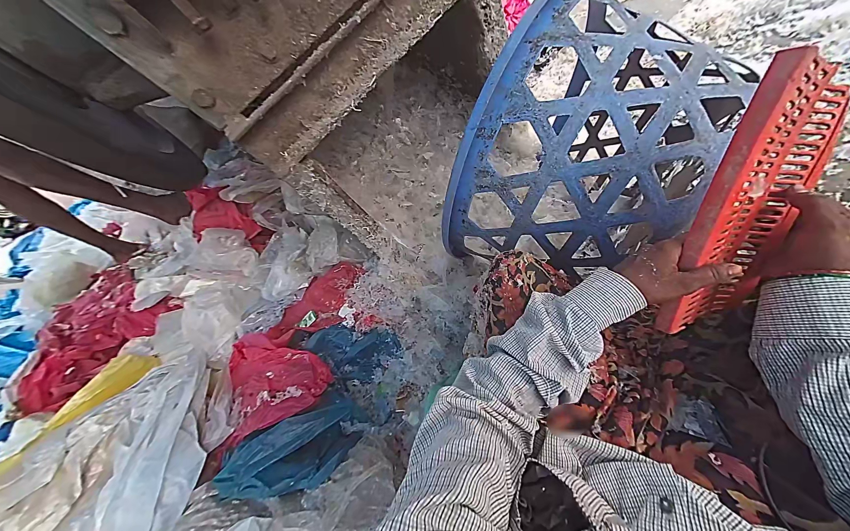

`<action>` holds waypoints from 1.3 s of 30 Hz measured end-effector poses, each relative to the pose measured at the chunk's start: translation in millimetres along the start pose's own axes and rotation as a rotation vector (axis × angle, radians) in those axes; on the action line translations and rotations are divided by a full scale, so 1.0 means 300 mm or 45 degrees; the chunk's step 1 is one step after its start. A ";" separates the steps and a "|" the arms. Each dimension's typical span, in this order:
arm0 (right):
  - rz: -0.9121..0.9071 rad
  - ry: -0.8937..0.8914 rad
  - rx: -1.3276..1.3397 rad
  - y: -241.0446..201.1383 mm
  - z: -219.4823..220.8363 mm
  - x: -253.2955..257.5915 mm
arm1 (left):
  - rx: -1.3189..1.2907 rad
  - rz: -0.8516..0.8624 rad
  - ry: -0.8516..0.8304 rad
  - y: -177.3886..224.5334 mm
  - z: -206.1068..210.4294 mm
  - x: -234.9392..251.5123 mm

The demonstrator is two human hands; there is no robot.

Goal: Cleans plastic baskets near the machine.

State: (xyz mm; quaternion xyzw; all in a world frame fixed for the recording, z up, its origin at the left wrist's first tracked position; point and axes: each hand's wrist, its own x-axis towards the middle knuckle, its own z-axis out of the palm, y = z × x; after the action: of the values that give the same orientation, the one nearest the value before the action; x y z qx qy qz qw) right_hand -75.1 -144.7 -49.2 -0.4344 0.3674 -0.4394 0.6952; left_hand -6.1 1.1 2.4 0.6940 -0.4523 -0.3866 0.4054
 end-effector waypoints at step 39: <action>-0.015 -0.050 -0.029 -0.017 0.003 -0.016 | 0.058 -0.020 -0.003 -0.008 -0.006 0.003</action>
State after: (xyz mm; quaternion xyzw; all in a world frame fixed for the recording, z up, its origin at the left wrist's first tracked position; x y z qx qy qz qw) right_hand -77.5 -141.0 -43.7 -0.4530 0.3561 -0.4307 0.6946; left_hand -3.3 1.2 0.5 0.7062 -0.4558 -0.3803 0.3860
